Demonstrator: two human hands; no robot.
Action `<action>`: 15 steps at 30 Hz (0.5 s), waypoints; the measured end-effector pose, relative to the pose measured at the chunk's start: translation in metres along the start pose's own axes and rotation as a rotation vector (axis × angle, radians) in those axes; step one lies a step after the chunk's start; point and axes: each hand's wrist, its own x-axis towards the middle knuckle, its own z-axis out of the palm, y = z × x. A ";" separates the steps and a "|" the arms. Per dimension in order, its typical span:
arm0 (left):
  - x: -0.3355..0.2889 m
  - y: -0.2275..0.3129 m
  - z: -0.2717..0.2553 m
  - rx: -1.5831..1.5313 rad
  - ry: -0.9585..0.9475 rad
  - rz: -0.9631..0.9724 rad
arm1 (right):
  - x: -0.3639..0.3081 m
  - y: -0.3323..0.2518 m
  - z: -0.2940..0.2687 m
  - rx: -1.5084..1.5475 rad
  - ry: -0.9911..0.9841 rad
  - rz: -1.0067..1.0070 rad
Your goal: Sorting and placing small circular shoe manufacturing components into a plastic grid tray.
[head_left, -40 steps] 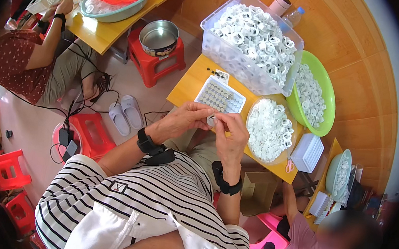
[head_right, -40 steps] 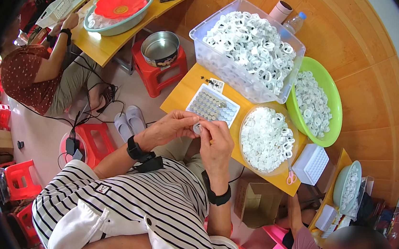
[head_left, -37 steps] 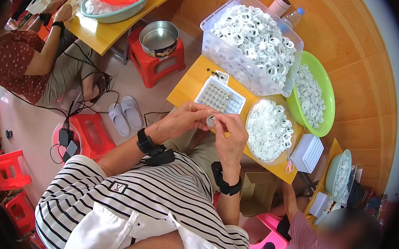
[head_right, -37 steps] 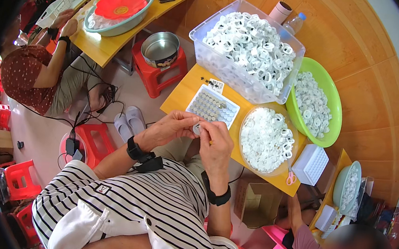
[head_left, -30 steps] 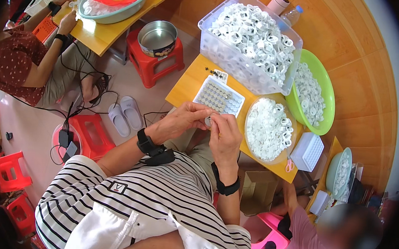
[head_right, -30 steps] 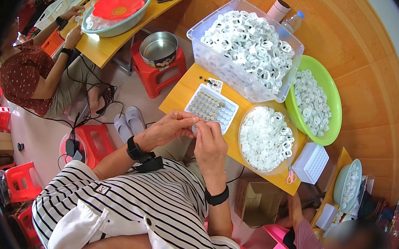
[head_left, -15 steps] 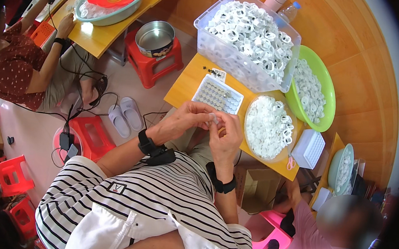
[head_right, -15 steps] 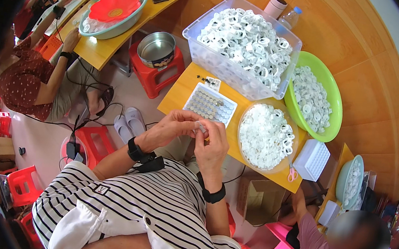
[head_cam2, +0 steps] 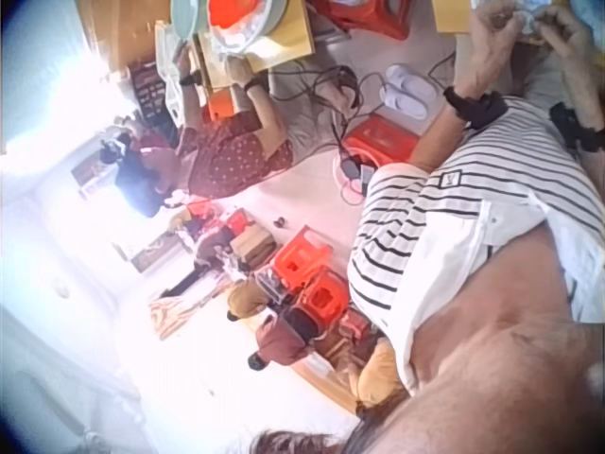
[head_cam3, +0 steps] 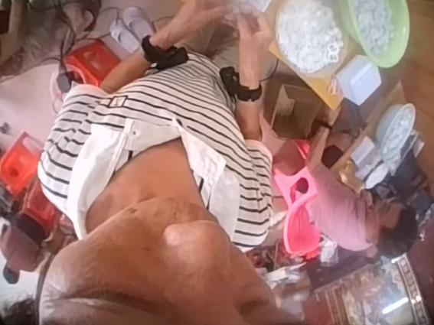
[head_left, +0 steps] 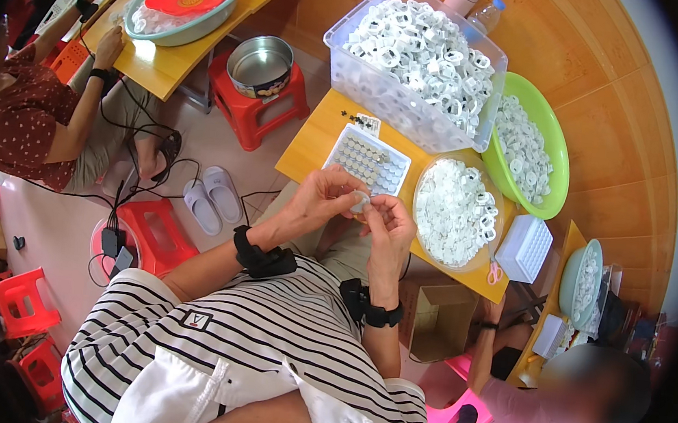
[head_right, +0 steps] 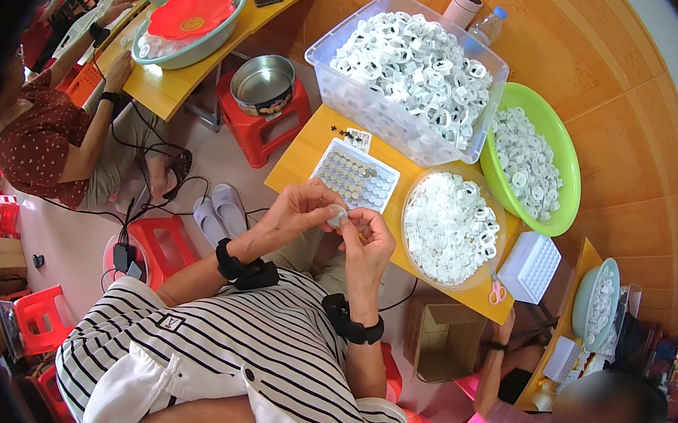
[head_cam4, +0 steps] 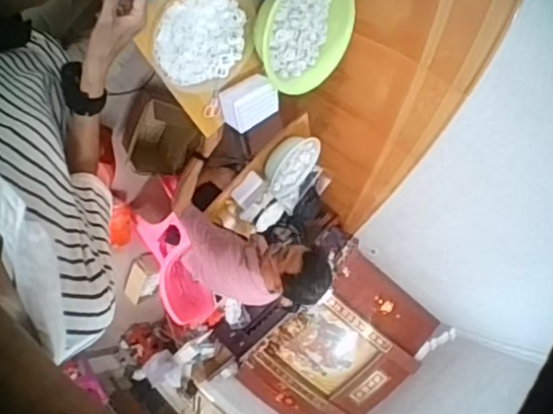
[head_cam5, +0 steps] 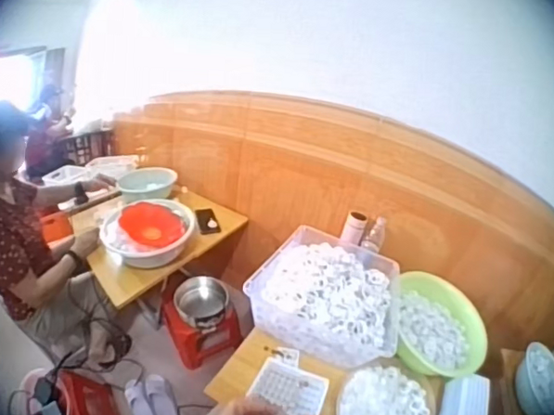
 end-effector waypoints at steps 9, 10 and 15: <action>-0.001 -0.002 0.002 0.080 0.021 0.055 | -0.002 0.004 0.006 0.088 0.016 0.012; -0.001 -0.002 0.002 0.082 0.029 0.055 | -0.003 0.005 0.007 0.095 0.024 -0.015; -0.002 0.001 0.004 0.116 0.061 0.077 | -0.003 0.013 0.011 0.062 0.061 -0.077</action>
